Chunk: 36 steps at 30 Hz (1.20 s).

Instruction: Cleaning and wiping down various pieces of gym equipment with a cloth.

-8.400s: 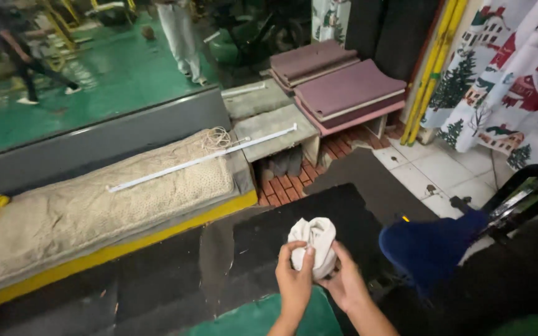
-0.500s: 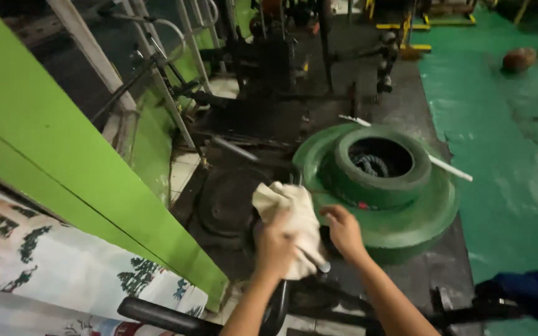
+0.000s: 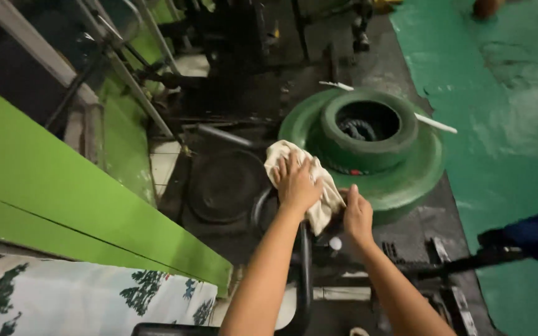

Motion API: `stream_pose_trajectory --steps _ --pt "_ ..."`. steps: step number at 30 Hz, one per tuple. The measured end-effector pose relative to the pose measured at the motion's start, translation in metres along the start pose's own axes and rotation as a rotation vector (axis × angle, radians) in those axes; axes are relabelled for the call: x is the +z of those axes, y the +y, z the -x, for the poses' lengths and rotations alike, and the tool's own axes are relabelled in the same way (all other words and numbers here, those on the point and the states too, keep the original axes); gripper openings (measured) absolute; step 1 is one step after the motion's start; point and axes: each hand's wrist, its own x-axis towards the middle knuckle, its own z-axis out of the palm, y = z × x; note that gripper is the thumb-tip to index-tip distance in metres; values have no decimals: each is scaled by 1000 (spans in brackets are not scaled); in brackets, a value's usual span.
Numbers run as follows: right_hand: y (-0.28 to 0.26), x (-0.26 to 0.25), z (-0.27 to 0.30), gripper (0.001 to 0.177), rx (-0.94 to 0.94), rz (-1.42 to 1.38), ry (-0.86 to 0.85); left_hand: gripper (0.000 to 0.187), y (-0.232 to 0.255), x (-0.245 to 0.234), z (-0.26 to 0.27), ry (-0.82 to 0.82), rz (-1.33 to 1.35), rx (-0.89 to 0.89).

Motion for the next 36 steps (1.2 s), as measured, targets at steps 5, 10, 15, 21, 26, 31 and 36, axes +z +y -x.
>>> stream_pose_trajectory --steps 5,10,15,21,26,31,36 --pt "5 -2 6 59 -67 180 124 64 4 -8 28 -34 -18 84" --pt "-6 2 10 59 -107 29 135 61 0 -42 109 -40 404 152" --pt "-6 7 6 58 -52 52 169 64 16 -51 134 -103 207 205" --pt "5 5 8 39 -174 130 159 61 24 -33 60 -27 157 19" --pt "0 6 9 35 13 158 159 59 16 28 12 141 -93 -114" --pt "6 3 1 33 -122 246 122 54 14 22 -28 -10 -355 -263" --pt "-10 9 12 29 -182 322 164 62 -6 31 -35 -21 -124 -272"
